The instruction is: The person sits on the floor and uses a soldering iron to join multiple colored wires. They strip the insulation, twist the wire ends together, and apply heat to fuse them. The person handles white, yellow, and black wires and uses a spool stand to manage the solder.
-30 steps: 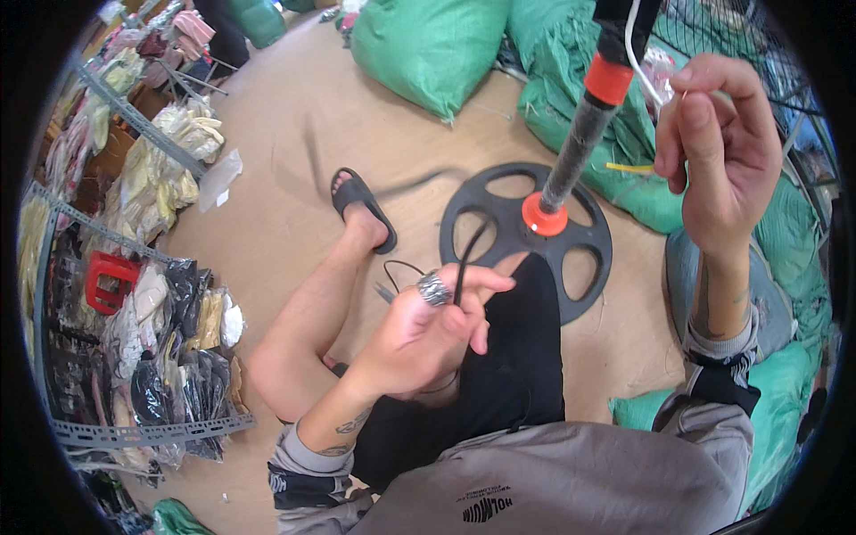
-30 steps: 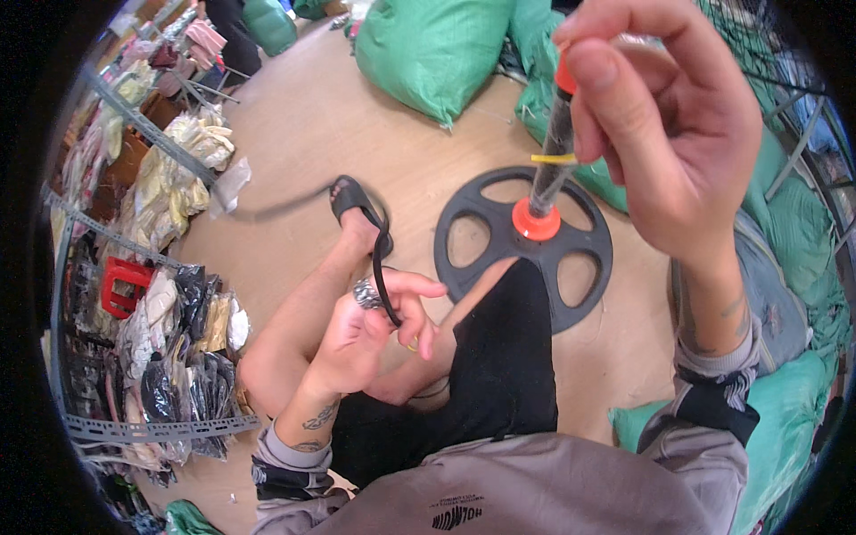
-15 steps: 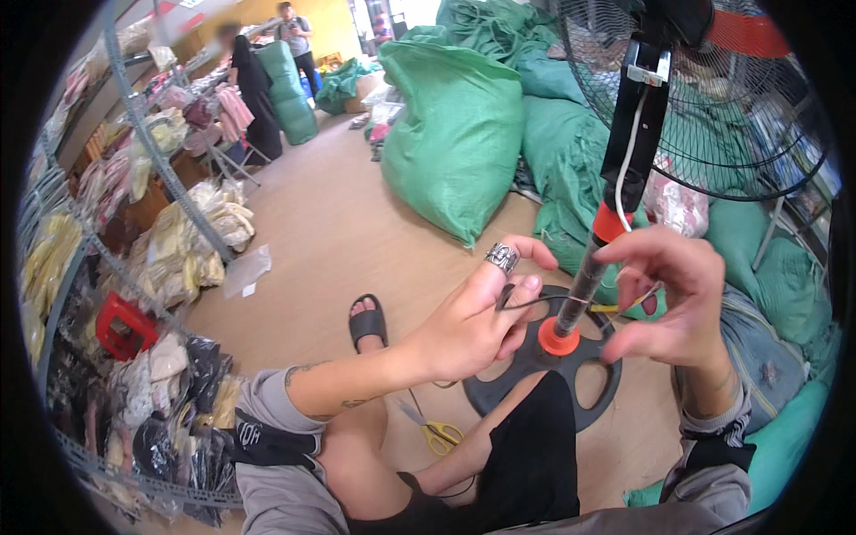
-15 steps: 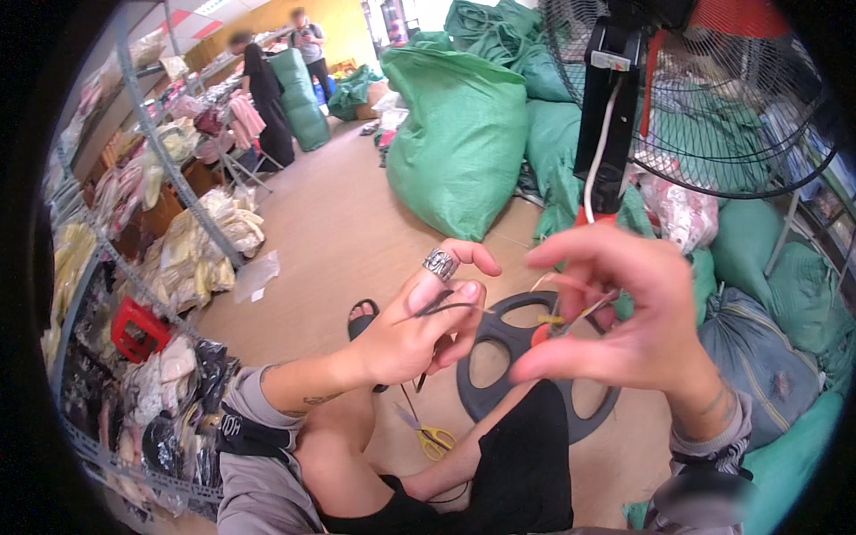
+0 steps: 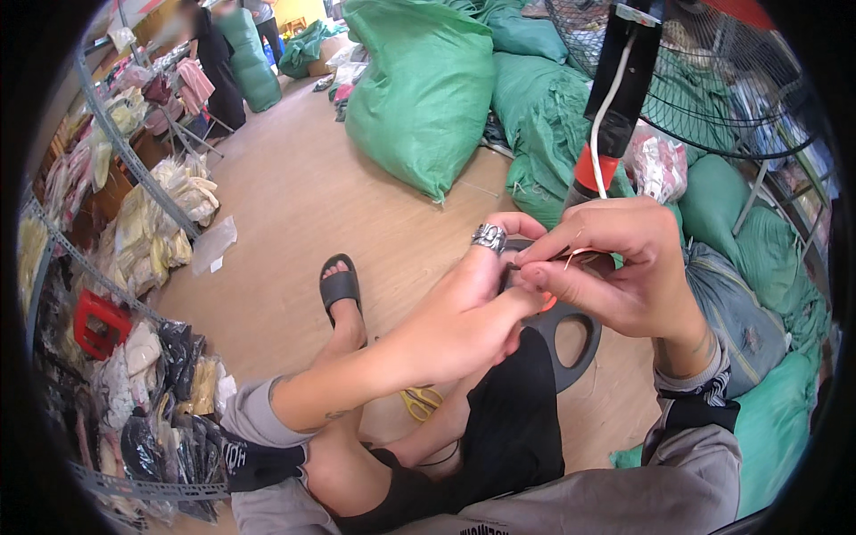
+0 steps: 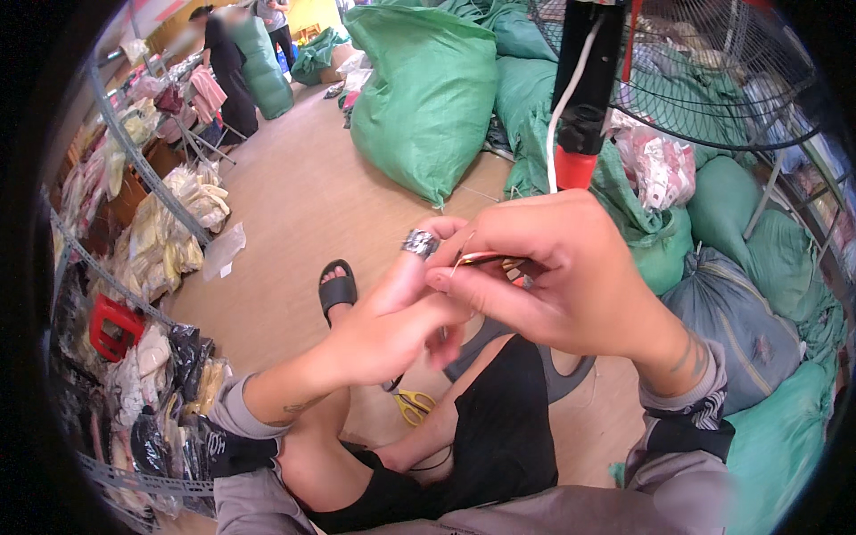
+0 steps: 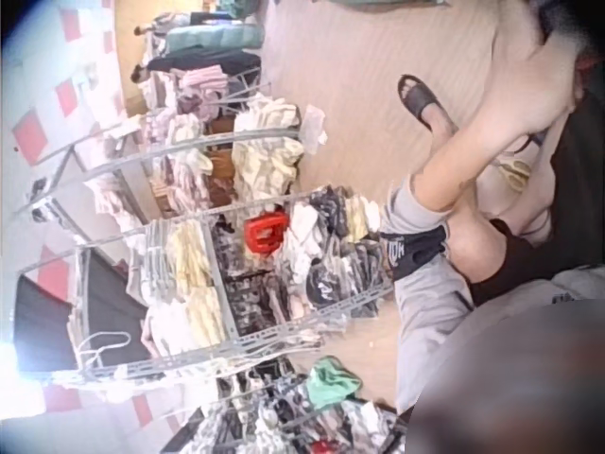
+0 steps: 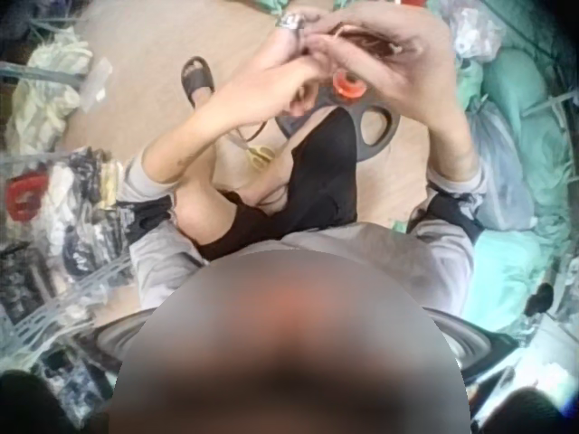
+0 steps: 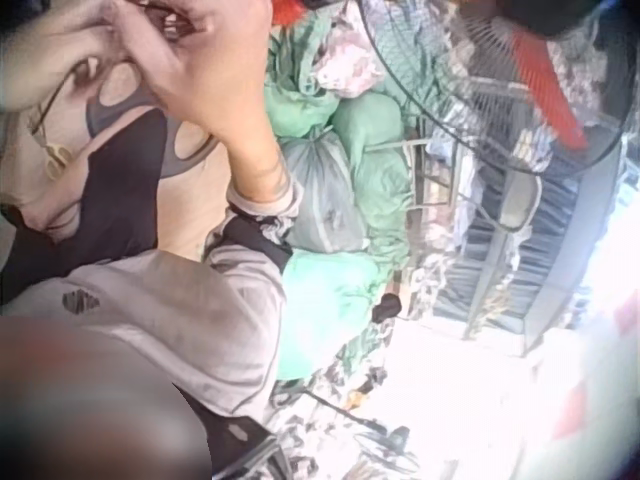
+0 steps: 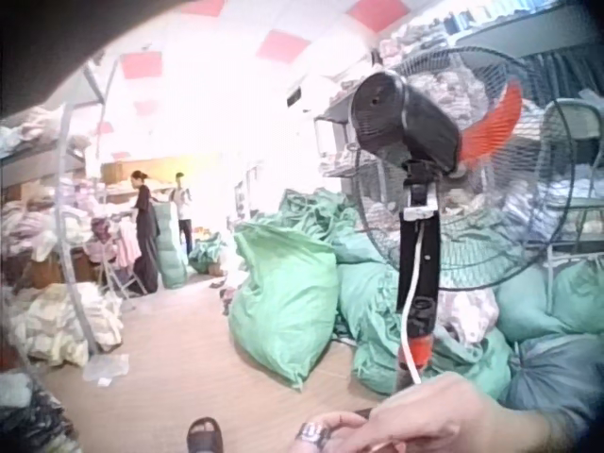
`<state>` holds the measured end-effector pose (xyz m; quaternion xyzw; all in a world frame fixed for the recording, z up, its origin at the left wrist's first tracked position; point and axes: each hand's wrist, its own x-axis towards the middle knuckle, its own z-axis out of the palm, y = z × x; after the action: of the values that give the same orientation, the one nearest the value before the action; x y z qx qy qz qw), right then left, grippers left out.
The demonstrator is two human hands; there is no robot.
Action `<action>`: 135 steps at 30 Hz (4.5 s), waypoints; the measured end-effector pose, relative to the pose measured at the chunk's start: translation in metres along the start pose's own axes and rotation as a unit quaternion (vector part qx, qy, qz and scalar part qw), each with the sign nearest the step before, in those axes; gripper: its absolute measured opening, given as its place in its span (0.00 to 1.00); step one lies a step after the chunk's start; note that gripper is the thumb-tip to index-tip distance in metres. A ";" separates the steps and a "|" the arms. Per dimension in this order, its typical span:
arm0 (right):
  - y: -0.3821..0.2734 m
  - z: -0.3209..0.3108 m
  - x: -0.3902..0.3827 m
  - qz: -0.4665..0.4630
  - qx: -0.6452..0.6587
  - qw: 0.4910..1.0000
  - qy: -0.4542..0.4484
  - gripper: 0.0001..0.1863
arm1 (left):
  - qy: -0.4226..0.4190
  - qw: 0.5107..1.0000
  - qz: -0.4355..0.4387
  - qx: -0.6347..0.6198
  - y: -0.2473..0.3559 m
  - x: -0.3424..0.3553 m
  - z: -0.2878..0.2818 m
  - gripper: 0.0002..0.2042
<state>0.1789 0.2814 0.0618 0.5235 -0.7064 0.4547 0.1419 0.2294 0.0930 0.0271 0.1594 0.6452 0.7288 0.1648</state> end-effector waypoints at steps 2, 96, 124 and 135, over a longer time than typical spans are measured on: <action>-0.001 -0.006 -0.001 0.016 0.064 0.998 0.025 0.03 | -0.002 0.996 0.088 0.034 0.005 0.000 0.001 0.20; 0.006 -0.013 -0.008 -0.184 -0.101 0.978 0.007 0.09 | 0.116 0.974 0.164 -0.107 0.019 -0.025 0.017 0.08; 0.009 -0.007 -0.006 -0.154 0.007 0.988 0.018 0.12 | 0.123 0.977 0.173 -0.035 0.025 -0.033 0.018 0.09; 0.012 -0.011 -0.004 -0.199 0.003 0.980 0.009 0.17 | 0.160 0.979 0.087 -0.094 0.033 -0.034 0.027 0.07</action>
<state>0.1670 0.2926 0.0591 0.6499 -0.5851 0.4247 0.2344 0.2709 0.0977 0.0627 0.0799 0.5752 0.8141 0.0095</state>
